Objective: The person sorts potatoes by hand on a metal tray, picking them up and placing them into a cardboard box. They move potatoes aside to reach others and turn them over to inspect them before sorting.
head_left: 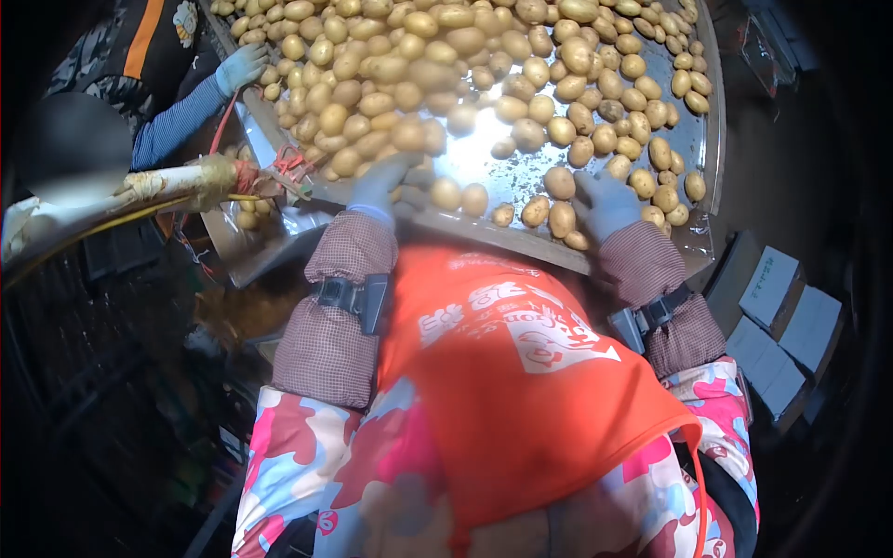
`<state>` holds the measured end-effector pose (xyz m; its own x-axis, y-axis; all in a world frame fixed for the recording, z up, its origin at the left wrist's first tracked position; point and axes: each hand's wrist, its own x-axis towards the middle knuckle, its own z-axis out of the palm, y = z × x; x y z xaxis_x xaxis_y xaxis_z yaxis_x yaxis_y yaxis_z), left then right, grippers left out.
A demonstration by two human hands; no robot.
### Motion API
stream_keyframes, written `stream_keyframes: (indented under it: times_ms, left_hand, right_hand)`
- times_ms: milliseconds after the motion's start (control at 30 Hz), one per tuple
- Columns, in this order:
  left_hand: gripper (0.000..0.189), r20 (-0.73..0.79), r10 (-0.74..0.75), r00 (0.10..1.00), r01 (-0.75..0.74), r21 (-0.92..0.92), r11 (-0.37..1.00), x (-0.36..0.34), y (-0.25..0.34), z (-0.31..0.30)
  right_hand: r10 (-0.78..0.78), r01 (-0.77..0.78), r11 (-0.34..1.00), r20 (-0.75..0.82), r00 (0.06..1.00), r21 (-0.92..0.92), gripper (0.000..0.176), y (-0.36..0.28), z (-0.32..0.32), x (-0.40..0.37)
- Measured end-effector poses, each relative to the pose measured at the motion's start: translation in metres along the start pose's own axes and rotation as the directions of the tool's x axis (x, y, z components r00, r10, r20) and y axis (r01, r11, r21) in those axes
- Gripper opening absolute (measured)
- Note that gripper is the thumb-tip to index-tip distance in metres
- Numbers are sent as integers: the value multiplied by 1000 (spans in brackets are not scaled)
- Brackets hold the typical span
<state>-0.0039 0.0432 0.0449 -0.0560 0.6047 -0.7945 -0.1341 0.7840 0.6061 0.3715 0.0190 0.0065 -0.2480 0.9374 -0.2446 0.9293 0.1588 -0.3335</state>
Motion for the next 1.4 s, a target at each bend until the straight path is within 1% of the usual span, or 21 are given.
stream_keyframes:
  times_ms: [133, 167, 200, 233, 300, 400, 467, 567, 633, 700, 767, 800, 867, 967, 1067, 1100, 1133, 1200, 1233, 1367, 1400]
  left_hand:
    - [41, -19, 2, 1000, -2, 0, 1000, -2, 6, 6]
    - [42, -13, -5, 1000, 5, 7, 1000, -6, 6, 6]
    - [43, -6, -21, 1000, 21, 3, 1000, -3, 5, 4]
    - [44, 0, -32, 999, 32, -3, 999, 3, 2, 2]
    - [45, 48, -4, 999, 5, -27, 1000, 11, -3, -7]
    - [31, 134, 13, 991, 8, -154, 988, 6, -7, -10]
    - [8, 137, -63, 989, 107, -350, 931, -5, 5, -1]
    - [26, 121, -19, 992, 48, -245, 968, 17, -10, -7]
    - [35, 89, -52, 995, 69, -198, 978, 5, -10, -15]
    - [42, 137, -89, 987, 122, -252, 960, -18, -16, -31]
    - [38, 236, -147, 960, 198, -207, 958, -22, -46, -60]
    - [34, 140, -122, 983, 148, -196, 969, -46, -59, -69]
    - [35, 143, -37, 989, 93, -406, 909, -41, -130, -106]
    - [31, 4, -53, 999, 46, -576, 816, -90, -164, -152]
    - [29, -108, -99, 989, -15, -751, 661, -118, -206, -179]
    - [29, -128, -116, 985, -33, -798, 602, -125, -219, -183]
    - [28, -159, -149, 976, -57, -847, 529, -130, -235, -186]
    - [27, -200, -216, 956, -105, -918, 383, -135, -262, -192]
    - [27, -206, -260, 943, -124, -946, 301, -134, -276, -193]
    - [26, -160, -386, 909, -167, -986, 17, -124, -299, -217]
    - [26, -153, -354, 923, -168, -986, -10, -127, -290, -229]
  right_hand:
    - [299, -229, 913, -171, 939, 338, 25, -32, -26, 12]
    - [16, 42, 973, -249, 968, 226, 26, -49, -39, 10]
    - [-221, 228, 957, -60, 974, 179, 29, -67, -56, 13]
    - [-429, 429, 902, -6, 903, 57, 30, -89, -56, 17]
    - [-653, 682, 724, 215, 726, -103, 23, -104, -23, 29]
    - [-462, 680, 674, 555, 692, -288, 19, -130, 20, 45]
    - [-476, 617, 770, 500, 724, -161, 17, -132, 16, 46]
    - [-506, 445, 859, 289, 813, 252, 22, -88, 27, 52]
    - [-191, -98, 757, 361, 913, 647, 30, -94, 6, 47]
    - [-88, -130, 707, 268, 959, 695, 39, -103, -13, 50]
    - [-104, -472, 478, 581, 807, 741, 45, -135, -45, 54]
    - [-162, -477, 476, 607, 778, 739, 46, -164, -53, 53]
    - [-271, -493, 480, 657, 704, 726, 48, -226, -56, 51]
    - [-517, -491, 513, 710, 478, 704, 45, -317, -40, 51]
    - [-675, -477, 627, 735, 62, 616, 43, -431, -15, 39]
    - [-704, -449, 654, 707, -66, 609, 46, -465, 12, 33]
    - [-653, -379, 716, 754, -68, 586, 51, -508, 13, 11]
    - [-838, 102, 546, 538, 93, 832, 52, -533, 39, -14]
    - [-894, 306, 446, 436, 104, 841, 53, -532, 59, -10]
    - [-1000, 903, -6, 14, -13, 429, 52, -477, 150, 61]
    - [-993, 870, 117, 42, 111, 479, 48, -456, 132, 64]
